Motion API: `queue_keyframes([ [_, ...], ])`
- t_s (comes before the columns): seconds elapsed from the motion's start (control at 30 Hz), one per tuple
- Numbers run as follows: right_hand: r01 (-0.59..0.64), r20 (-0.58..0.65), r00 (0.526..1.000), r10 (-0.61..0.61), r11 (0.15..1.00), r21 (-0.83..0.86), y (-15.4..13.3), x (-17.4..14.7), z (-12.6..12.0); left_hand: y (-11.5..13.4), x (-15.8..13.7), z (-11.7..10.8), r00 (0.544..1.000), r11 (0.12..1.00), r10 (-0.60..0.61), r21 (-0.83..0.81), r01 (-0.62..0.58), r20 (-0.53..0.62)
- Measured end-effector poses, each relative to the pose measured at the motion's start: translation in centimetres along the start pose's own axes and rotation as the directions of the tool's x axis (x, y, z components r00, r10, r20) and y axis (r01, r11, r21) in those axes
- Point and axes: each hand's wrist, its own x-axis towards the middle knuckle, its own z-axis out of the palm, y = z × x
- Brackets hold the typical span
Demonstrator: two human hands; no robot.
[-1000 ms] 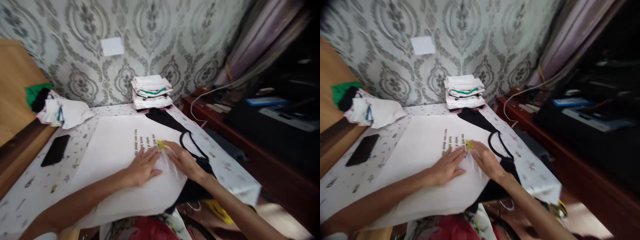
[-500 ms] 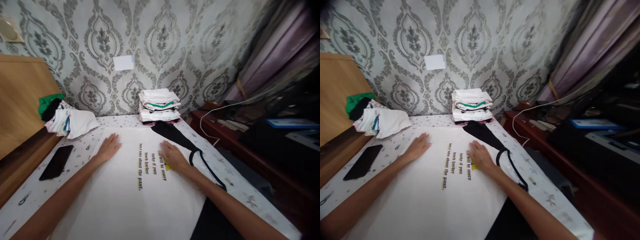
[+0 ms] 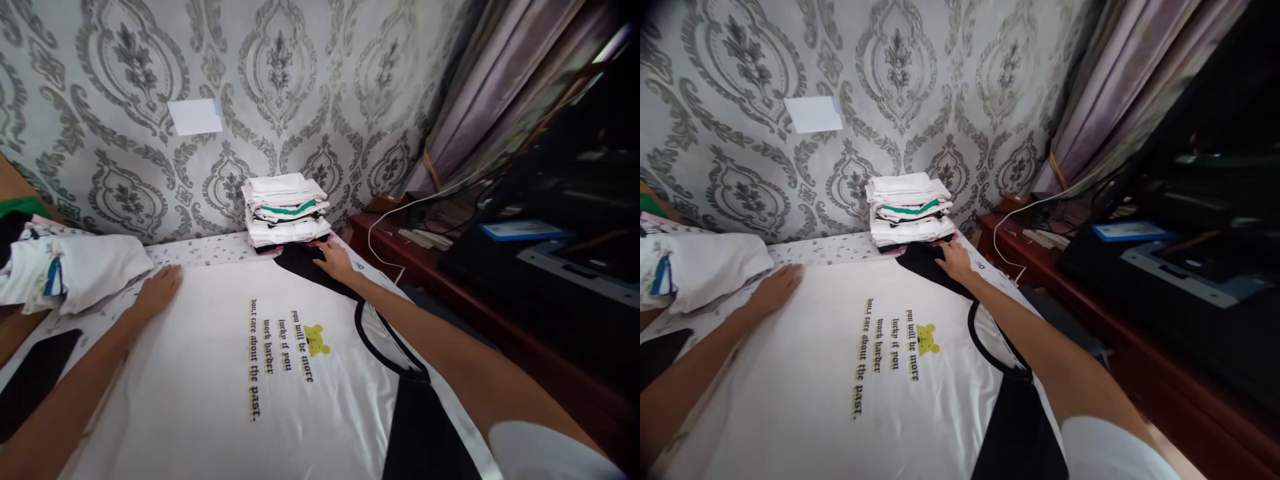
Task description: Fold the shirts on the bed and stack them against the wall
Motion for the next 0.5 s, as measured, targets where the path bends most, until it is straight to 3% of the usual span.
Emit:
queue_keyframes([
  [0.23,-0.017,-0.002,1.000,0.018,0.983,0.181,-1.1,3.0,0.4,0.5,4.4,-2.5,0.993,0.996,0.085,0.008,-0.086,0.087],
  [0.37,-0.082,-0.052,0.993,0.108,0.926,0.369,-1.1,3.5,-0.2,1.4,4.3,-4.9,0.988,0.992,0.124,0.018,-0.126,0.093],
  [0.5,-0.115,-0.062,0.980,0.189,0.792,0.600,-1.0,4.0,-1.7,1.5,2.7,-6.5,0.991,0.991,0.132,0.013,-0.132,0.012],
])
